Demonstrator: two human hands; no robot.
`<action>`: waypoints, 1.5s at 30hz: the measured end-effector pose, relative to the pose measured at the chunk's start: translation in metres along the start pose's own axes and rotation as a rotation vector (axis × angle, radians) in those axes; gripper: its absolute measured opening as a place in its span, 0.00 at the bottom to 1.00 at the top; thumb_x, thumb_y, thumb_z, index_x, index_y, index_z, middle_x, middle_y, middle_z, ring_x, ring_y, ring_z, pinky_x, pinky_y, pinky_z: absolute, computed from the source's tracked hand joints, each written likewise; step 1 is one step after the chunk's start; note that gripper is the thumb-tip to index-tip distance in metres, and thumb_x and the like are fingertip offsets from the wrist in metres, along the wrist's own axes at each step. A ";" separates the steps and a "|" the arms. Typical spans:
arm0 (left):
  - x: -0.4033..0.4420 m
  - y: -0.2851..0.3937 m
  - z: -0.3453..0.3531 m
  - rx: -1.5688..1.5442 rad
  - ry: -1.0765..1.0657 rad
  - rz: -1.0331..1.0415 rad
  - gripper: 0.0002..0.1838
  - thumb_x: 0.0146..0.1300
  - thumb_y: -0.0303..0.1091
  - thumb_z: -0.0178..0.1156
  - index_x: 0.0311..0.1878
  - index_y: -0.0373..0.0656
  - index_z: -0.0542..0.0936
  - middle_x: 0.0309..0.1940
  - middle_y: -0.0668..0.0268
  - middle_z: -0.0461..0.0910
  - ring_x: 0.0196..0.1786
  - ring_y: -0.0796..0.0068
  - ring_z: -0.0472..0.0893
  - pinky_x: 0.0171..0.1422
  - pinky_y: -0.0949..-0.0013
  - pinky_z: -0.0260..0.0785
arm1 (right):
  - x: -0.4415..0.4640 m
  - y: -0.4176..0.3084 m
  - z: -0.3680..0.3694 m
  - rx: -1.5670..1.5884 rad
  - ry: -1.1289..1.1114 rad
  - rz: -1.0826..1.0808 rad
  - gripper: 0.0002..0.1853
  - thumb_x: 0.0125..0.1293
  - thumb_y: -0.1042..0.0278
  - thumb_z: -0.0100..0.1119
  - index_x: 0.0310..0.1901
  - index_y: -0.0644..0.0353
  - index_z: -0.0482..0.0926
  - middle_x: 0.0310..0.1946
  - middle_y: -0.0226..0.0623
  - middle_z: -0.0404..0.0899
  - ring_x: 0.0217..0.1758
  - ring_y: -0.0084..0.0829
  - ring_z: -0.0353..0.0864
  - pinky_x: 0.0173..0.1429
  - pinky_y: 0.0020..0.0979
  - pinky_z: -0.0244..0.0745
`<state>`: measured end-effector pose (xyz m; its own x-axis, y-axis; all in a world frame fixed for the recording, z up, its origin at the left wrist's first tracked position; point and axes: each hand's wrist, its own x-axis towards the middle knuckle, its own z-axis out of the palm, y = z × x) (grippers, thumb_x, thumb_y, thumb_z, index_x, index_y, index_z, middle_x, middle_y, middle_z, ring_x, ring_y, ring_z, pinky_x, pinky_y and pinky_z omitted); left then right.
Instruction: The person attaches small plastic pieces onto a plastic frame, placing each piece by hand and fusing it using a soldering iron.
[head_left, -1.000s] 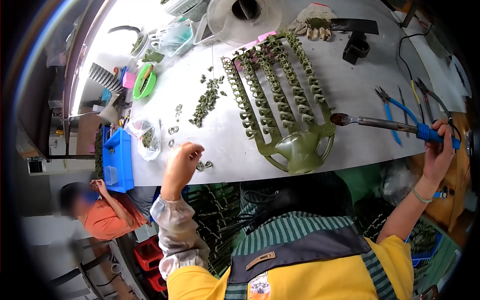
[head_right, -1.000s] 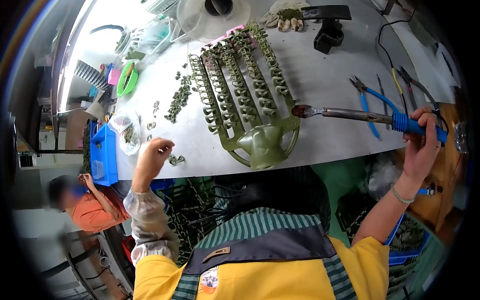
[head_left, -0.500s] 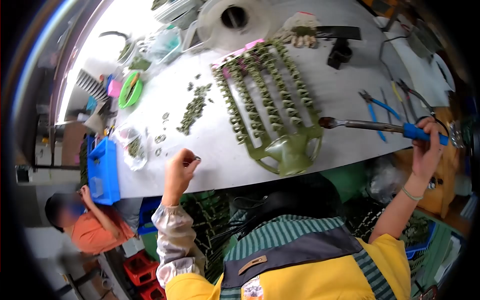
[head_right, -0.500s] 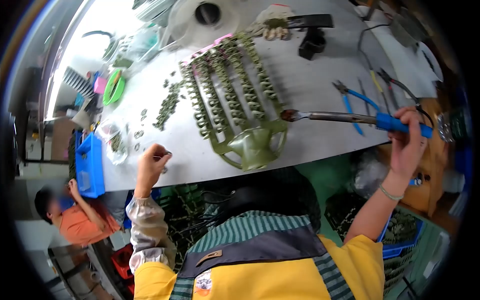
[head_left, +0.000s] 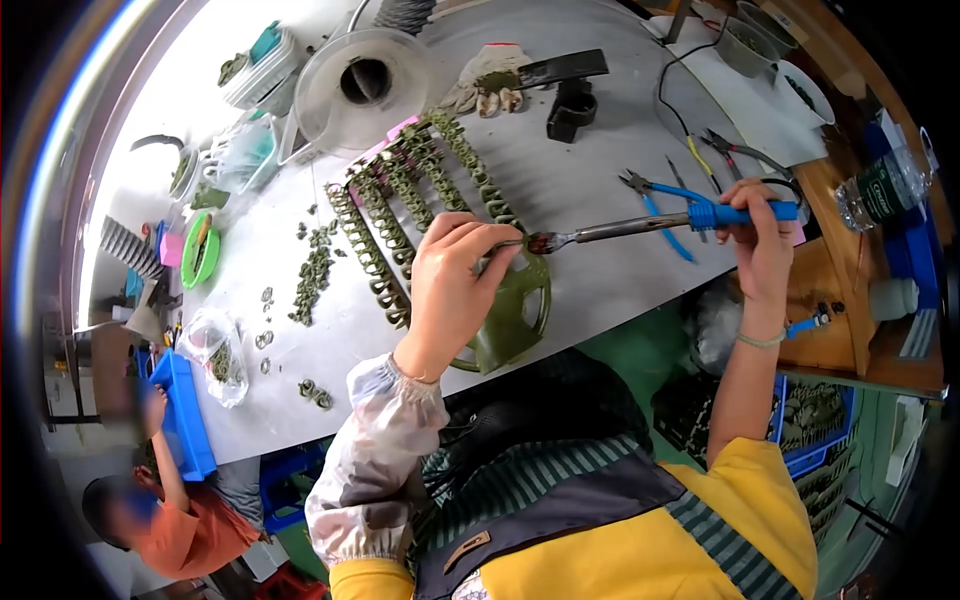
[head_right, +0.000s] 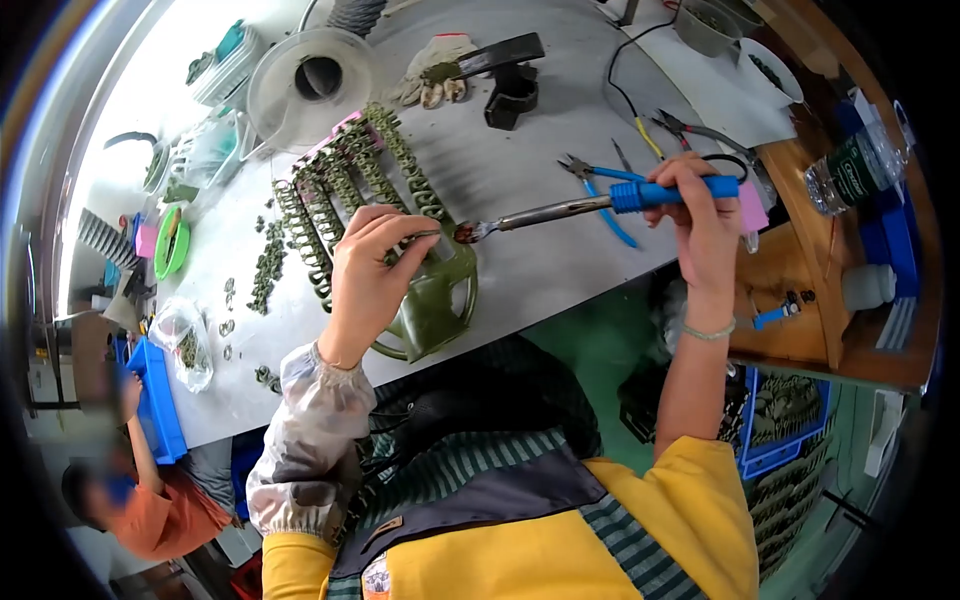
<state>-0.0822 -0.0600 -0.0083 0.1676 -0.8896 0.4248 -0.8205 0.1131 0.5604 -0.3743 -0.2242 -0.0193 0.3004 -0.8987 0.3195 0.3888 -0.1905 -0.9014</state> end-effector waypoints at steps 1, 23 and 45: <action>0.003 -0.003 0.006 0.042 0.006 0.033 0.08 0.55 0.27 0.69 0.40 0.43 0.86 0.35 0.66 0.84 0.47 0.65 0.78 0.54 0.64 0.70 | 0.000 0.003 0.000 0.008 -0.005 0.007 0.10 0.72 0.68 0.54 0.36 0.68 0.78 0.38 0.43 0.78 0.26 0.28 0.79 0.29 0.25 0.75; -0.028 0.011 -0.039 0.045 0.271 -0.088 0.19 0.58 0.23 0.67 0.53 0.39 0.77 0.49 0.65 0.80 0.52 0.70 0.75 0.59 0.66 0.66 | 0.001 -0.006 -0.038 0.002 0.273 0.011 0.10 0.70 0.67 0.58 0.35 0.67 0.78 0.37 0.43 0.79 0.24 0.26 0.76 0.29 0.26 0.73; -0.119 0.020 -0.092 -1.903 0.254 -0.707 0.29 0.62 0.28 0.57 0.67 0.53 0.63 0.67 0.55 0.65 0.71 0.56 0.65 0.76 0.48 0.56 | 0.004 -0.030 -0.019 0.028 0.416 -0.085 0.12 0.72 0.63 0.59 0.38 0.65 0.79 0.37 0.40 0.81 0.25 0.21 0.79 0.32 0.19 0.77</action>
<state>-0.0686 0.0890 0.0178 0.3295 -0.9270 -0.1794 0.8661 0.2211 0.4483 -0.4012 -0.2293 0.0034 -0.1085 -0.9642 0.2420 0.4226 -0.2651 -0.8667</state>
